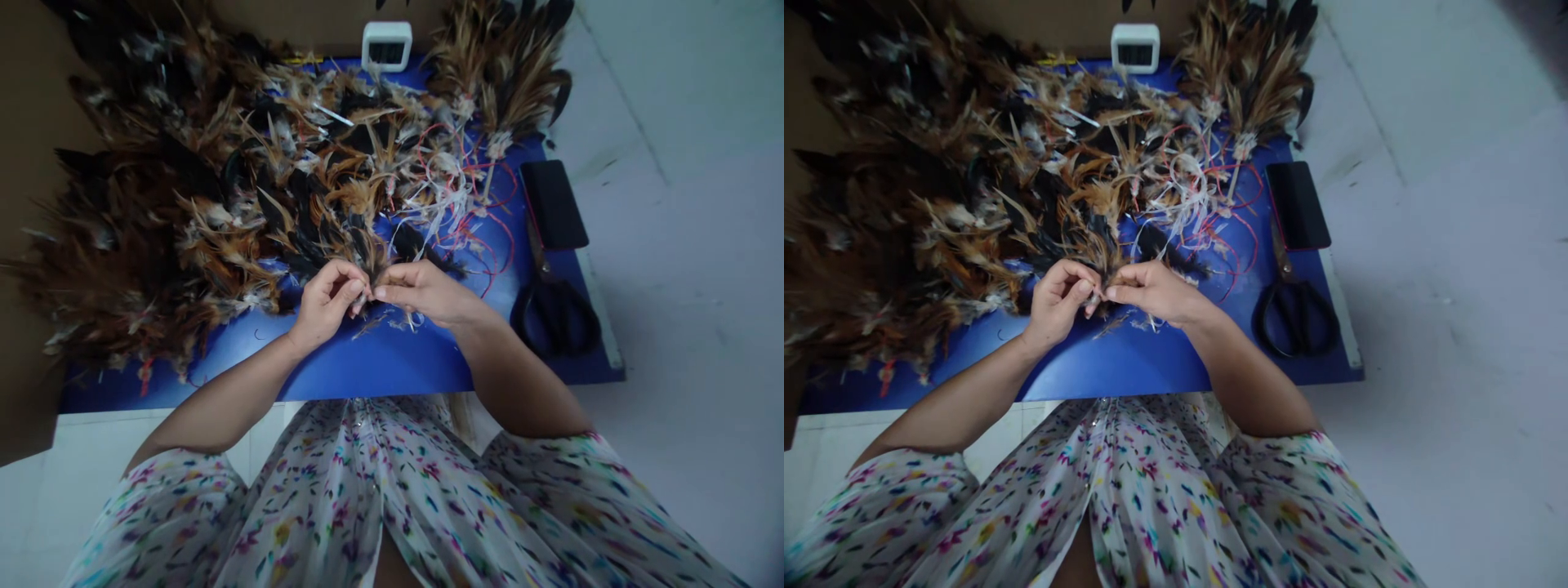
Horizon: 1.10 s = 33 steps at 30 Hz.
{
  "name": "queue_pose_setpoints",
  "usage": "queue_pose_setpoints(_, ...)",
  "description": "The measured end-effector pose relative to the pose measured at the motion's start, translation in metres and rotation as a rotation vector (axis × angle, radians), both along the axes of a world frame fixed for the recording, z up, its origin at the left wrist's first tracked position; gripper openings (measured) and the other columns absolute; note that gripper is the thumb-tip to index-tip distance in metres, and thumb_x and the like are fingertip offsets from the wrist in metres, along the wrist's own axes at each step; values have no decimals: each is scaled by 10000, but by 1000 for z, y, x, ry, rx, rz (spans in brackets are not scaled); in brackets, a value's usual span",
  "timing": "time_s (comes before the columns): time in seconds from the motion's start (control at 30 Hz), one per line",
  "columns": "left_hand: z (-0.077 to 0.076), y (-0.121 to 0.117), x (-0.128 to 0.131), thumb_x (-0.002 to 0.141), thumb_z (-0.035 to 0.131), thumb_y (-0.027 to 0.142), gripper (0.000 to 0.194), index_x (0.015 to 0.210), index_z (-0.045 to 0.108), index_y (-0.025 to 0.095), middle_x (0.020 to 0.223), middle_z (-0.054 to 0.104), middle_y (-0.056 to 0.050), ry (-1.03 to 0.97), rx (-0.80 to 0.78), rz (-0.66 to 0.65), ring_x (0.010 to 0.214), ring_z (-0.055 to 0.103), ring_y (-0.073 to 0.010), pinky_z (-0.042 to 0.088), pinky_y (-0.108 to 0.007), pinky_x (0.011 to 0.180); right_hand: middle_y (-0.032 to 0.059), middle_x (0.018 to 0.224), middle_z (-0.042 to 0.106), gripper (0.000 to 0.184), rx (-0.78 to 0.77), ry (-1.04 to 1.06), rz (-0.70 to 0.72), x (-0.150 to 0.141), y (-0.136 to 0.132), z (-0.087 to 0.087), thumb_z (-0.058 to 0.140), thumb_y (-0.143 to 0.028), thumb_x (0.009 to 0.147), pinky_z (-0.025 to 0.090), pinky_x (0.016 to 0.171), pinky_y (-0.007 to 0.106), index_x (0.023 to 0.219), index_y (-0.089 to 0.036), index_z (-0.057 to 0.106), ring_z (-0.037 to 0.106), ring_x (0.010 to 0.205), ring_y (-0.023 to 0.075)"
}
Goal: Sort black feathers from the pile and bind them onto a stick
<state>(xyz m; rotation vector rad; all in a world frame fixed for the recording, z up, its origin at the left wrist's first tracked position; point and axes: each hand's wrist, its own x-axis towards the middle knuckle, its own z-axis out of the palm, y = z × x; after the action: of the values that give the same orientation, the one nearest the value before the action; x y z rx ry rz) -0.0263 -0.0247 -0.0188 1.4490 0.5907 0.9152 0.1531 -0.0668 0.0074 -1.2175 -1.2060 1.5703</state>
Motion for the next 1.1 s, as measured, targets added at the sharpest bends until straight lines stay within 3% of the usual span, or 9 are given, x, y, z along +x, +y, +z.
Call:
queue_pose_setpoints(0.23,1,2,1,862,666,482,306,836,554,199,656,591,38,23,-23,-6,477,503,-59,436,-223,479,-33,621,560,263,22,-44,-1,4,-2,6,742,-394,752,321,528,237,742,-140,677,457,579,71)
queue_pose_setpoints(0.37,0,4,1,837,689,500,327,843,557,202,641,598,38,69,-46,-9,459,500,-60,432,-221,462,-32,597,545,271,46,-70,-5,7,-4,10,730,-407,769,321,524,241,749,-140,687,466,584,80)
queue_pose_setpoints(0.7,-1,4,3,814,746,382,297,822,543,165,581,581,61,-34,-133,-65,437,524,-40,450,-154,443,-29,621,546,287,34,-136,10,13,-10,28,715,-431,790,329,529,246,754,-152,655,430,562,75)
queue_pose_setpoints(1.1,-1,0,1,797,758,365,269,800,612,139,538,585,56,97,-126,-100,428,527,-42,453,-150,450,-22,636,564,252,258,-267,-79,4,-9,23,675,-408,846,347,540,248,759,-175,637,452,582,92)
